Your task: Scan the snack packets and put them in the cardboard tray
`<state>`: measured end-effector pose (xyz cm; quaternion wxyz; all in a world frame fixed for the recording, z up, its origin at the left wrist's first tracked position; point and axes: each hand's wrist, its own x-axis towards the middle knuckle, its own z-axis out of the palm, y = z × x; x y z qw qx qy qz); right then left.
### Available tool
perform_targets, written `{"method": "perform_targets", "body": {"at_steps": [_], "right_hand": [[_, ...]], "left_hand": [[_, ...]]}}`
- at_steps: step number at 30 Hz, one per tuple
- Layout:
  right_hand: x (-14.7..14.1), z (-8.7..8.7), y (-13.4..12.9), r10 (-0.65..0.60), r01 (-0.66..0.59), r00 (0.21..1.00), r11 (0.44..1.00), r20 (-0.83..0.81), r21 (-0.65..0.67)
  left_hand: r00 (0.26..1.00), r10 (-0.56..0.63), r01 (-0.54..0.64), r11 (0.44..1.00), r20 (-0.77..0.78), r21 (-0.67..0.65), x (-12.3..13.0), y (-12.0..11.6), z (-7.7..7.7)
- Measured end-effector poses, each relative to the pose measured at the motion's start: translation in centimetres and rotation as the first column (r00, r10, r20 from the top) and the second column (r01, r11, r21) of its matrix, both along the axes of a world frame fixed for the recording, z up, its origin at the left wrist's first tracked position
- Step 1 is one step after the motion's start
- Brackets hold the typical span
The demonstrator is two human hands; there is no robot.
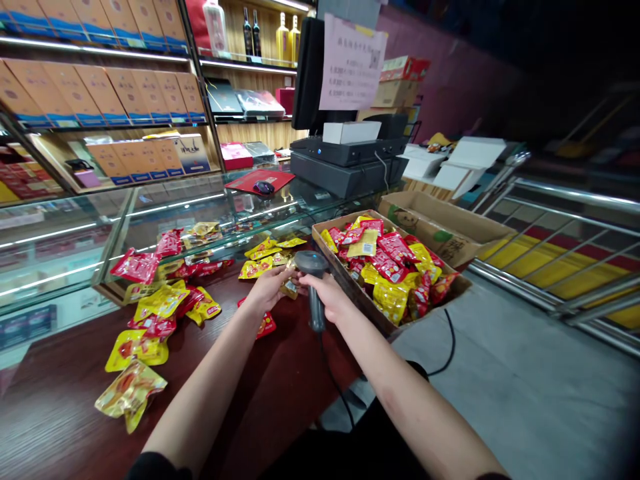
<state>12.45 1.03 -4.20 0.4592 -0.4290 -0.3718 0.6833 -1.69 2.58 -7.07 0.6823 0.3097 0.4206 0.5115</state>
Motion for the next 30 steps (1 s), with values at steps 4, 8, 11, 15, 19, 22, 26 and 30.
{"method": "perform_targets", "body": {"at_steps": [4, 8, 11, 15, 19, 22, 26, 30], "right_hand": [[-0.2, -0.4, -0.3, -0.113, 0.095, 0.987, 0.983, 0.112, 0.155], [0.0, -0.5, -0.4, -0.185, 0.112, 0.955, 0.949, 0.233, 0.295], [0.2, -0.6, -0.1, -0.155, 0.080, 0.948, 0.962, 0.280, 0.262], [0.5, -0.4, 0.3, -0.126, 0.048, 0.938, 0.970, 0.324, 0.238], [1.0, 0.2, -0.3, -0.079, -0.029, 0.925, 0.961, 0.371, 0.276], [1.0, 0.7, -1.8, -0.078, -0.045, 0.923, 0.951, 0.377, 0.305], [0.6, 0.9, -4.5, -0.041, -0.029, 0.950, 0.975, 0.310, 0.218], [-0.1, 0.7, -6.5, 0.080, -0.095, 0.970, 0.994, 0.230, 0.056]], "left_hand": [[0.995, 0.066, -0.065, 0.998, 0.071, -0.008, -0.3, 0.4, -0.4], [0.993, 0.058, -0.058, 0.998, 0.107, -0.004, -0.2, 0.6, -0.5], [0.993, 0.041, -0.042, 0.999, 0.107, 0.009, 0.0, 0.6, -0.6], [0.999, 0.025, -0.024, 0.999, -0.035, 0.033, -0.3, 0.4, -0.6], [0.984, -0.013, 0.017, 1.000, -0.176, 0.024, -1.1, 0.3, -0.3], [0.981, 0.053, -0.051, 0.999, -0.188, 0.014, -1.6, 0.3, 0.1], [0.979, 0.155, -0.150, 0.987, -0.133, 0.052, -2.0, 0.5, 0.4], [0.976, 0.191, -0.184, 0.980, -0.104, 0.073, -2.1, 0.8, 0.2]]}}
